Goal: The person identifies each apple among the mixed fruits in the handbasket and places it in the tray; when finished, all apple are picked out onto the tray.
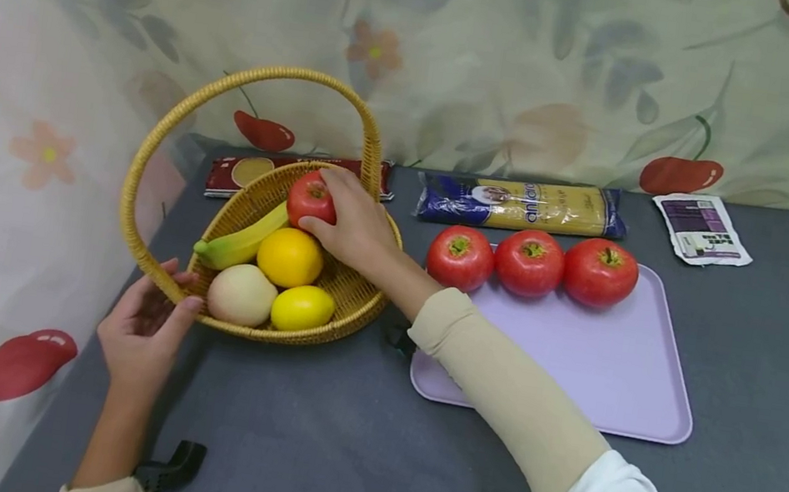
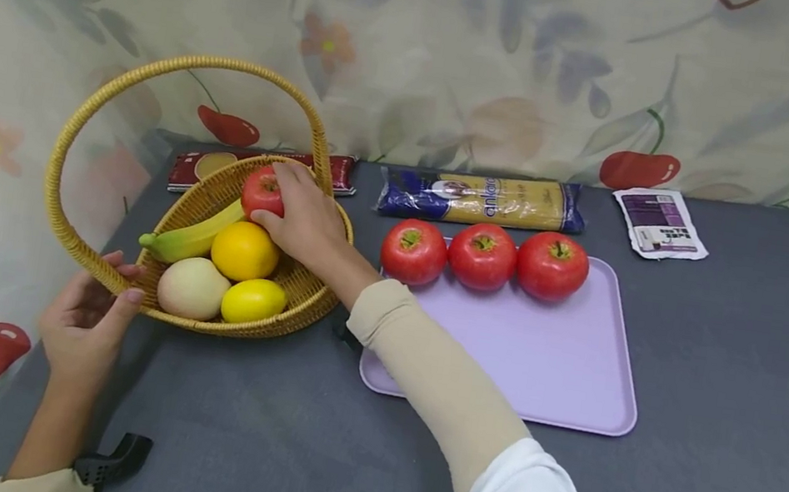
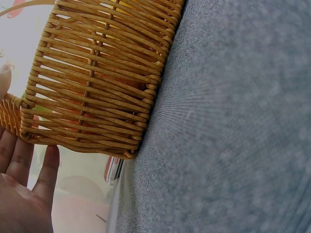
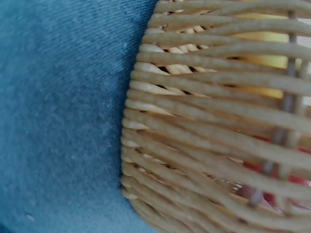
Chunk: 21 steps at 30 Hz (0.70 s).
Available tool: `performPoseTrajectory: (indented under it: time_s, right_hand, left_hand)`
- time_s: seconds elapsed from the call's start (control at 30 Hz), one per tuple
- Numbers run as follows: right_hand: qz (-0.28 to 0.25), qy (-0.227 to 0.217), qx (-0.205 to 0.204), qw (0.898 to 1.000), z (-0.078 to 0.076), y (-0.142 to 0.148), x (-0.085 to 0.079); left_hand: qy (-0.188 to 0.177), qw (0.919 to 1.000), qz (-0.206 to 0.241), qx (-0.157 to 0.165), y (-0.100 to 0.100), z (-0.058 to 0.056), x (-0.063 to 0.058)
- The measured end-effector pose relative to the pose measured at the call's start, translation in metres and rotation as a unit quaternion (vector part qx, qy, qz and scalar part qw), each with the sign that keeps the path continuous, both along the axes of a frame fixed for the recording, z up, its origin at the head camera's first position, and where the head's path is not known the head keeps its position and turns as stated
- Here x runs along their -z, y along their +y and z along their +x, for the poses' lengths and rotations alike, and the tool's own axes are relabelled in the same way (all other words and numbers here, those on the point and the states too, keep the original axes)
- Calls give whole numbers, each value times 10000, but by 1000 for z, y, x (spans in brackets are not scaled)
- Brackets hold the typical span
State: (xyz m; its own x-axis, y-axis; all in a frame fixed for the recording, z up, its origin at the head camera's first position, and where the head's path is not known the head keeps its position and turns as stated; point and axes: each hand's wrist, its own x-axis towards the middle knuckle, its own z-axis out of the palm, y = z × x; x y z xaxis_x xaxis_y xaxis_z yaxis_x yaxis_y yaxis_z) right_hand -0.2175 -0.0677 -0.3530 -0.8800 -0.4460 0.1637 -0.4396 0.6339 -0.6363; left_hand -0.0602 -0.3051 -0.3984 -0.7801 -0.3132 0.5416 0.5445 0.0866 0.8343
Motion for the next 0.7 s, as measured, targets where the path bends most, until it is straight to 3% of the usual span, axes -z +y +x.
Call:
performPoseTrajectory:
  time_s: [0.37,0.7]
  right_hand:
    - [-553,274,-65,9981,16,23,-10]
    - [-1121,309,-125,9931,45,57,-16]
  left_hand:
    - [19,10000,-29,-65,-3,-1,5]
    - [32,10000,-38,-68,0,0,1]
